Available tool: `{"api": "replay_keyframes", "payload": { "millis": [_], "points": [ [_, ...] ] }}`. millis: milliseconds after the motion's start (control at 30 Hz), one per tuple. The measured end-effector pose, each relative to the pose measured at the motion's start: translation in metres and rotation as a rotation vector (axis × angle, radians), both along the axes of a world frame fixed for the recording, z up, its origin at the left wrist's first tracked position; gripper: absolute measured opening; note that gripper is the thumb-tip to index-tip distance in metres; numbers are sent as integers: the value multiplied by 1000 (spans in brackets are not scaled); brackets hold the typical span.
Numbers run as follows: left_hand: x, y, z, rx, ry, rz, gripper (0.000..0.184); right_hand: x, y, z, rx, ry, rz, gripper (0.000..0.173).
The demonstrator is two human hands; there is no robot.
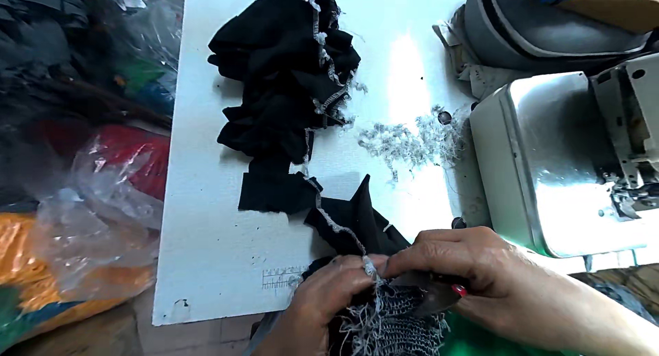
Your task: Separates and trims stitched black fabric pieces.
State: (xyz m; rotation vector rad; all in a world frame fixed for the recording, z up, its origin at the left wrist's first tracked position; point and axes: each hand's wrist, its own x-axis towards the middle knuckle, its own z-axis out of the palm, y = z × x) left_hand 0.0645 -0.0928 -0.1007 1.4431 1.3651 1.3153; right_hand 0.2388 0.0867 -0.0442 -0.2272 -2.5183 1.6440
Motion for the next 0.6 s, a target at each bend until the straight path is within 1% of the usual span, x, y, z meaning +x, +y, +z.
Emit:
{"api": "replay_keyframes", "payload": {
  "millis": [67, 167, 267, 333, 367, 400, 433, 500, 533, 567, 600],
  "points": [
    [2, 0, 0, 8, 23, 9, 42, 4, 3, 1, 49, -18, -18, 32],
    [1, 1, -6, 7, -67, 27, 39, 13, 14, 0, 164, -56, -105, 26],
    [-2, 2, -7, -14, -144, 35, 42, 24, 24, 2, 251, -82, -289, 23],
    [-2, 3, -7, -14, -177, 54, 40, 30, 25, 7, 248, -119, -443, 23],
    [-3, 3, -7, -13, -196, 59, 39, 33, 23, 10, 192, -136, -496, 23],
    [-3, 3, -8, -17, -207, 61, 38, 36, 20, 13, 92, -147, -502, 21],
    [-5, 2, -11, -25, -212, 59, 38, 40, 14, 14, -54, -150, -452, 24],
    [-9, -6, -25, -26, -224, 42, 40, 44, 4, 16, -337, -165, -245, 50],
    [-11, -9, -31, -25, -222, 40, 41, 44, 0, 13, -417, -169, -160, 58],
    [-12, -11, -33, -28, -215, 39, 41, 44, -3, 10, -454, -183, -115, 63],
    [-12, -11, -34, -26, -213, 40, 41, 44, -5, 6, -470, -213, -96, 63]
  ]
}}
